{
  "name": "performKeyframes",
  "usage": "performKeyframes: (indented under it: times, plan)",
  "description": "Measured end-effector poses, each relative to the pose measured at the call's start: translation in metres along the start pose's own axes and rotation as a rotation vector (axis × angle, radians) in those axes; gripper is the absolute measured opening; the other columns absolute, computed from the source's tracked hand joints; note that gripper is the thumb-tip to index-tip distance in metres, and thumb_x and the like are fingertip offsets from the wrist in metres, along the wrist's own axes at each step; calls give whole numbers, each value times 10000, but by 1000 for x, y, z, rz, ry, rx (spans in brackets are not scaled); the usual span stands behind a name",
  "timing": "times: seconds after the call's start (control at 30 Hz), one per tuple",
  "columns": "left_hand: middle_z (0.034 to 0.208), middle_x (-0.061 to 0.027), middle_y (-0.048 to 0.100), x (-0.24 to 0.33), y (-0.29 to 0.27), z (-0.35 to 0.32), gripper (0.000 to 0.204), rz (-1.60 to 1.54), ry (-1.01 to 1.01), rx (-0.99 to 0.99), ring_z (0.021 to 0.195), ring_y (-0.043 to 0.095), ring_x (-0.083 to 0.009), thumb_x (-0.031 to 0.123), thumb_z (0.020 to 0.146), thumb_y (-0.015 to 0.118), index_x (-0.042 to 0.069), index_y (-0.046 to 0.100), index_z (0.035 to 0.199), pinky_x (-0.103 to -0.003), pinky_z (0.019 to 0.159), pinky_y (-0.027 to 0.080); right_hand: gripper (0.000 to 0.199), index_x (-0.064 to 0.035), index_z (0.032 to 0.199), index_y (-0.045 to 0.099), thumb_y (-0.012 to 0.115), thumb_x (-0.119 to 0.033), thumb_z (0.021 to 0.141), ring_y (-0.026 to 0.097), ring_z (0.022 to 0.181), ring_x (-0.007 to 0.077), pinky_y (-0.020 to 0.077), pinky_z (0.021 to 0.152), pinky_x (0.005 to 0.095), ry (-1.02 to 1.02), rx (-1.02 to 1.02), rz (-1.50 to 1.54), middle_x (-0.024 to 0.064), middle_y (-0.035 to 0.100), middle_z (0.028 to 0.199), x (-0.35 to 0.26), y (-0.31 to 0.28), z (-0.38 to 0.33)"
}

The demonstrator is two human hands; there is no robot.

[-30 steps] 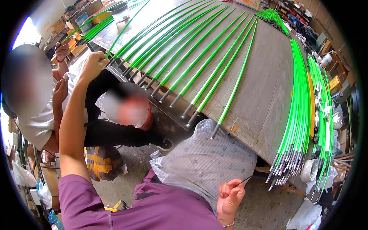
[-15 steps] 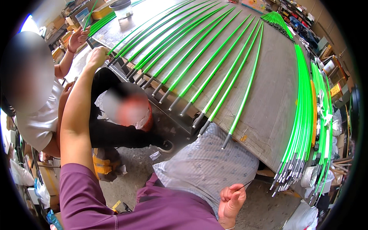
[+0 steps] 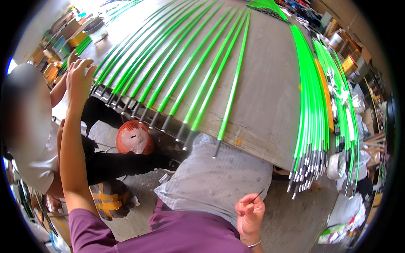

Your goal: The person repeatedly picks up green cables with metal connectors from a table and uses a thin black tool to manipulate the connector end. They then place the cables back onto the table in a neat row. The task is performed in a repetitive loop throughout the video.

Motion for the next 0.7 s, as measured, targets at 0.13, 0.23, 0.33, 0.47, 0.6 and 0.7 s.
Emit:
performKeyframes:
  times: [0.13,0.23,0.33,0.47,0.6,0.7]
  plan:
    - [867,-117,592,169,-58,-8,186,-352,214,114,839,568,-271,-12,739,636,-6,607,923,-330,770,438,286,3,925,542,610,-264,846,327,558,36,258,508,198,-128,-49,-7,-56,387,630,-18,-20,-5]
    - [836,-93,597,257,-86,-46,215,-620,369,56,776,572,-270,32,620,678,34,641,831,-367,718,451,558,6,1034,475,505,-528,874,315,569,43,242,512,201,-233,-139,-169,-51,354,625,-43,-25,-7]
    - [843,-51,580,337,-68,-75,257,-907,609,-41,757,554,-211,188,616,734,76,618,816,-334,641,415,499,6,1040,434,457,-477,914,311,560,51,241,507,207,-351,18,-239,-32,361,627,-77,-46,-21]
    - [932,-49,578,416,-34,-100,360,-1088,703,-136,822,542,-225,114,577,742,74,609,909,-345,673,420,160,-27,978,421,410,-186,967,339,562,56,285,498,200,-538,333,-397,1,397,649,-121,-107,-40]
    - [971,-48,575,461,-26,-102,319,-1127,745,-63,866,549,-218,79,591,687,63,607,899,-342,688,424,28,-36,920,469,456,-59,930,349,590,34,304,527,175,-662,694,-736,-13,417,726,-177,-160,-56]
    - [959,-50,579,473,-25,-102,296,-1143,765,-34,854,559,-218,60,586,628,53,604,881,-342,689,428,26,-18,903,481,480,-40,917,403,651,67,364,597,200,-764,785,-1044,3,452,744,-213,-181,-47]
Point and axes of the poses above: each hand's wrist, its own z-axis towards the middle knuckle, its own y-axis out of the palm, x = y × z, the point moved 6 cm from there along z, towards the middle knuckle
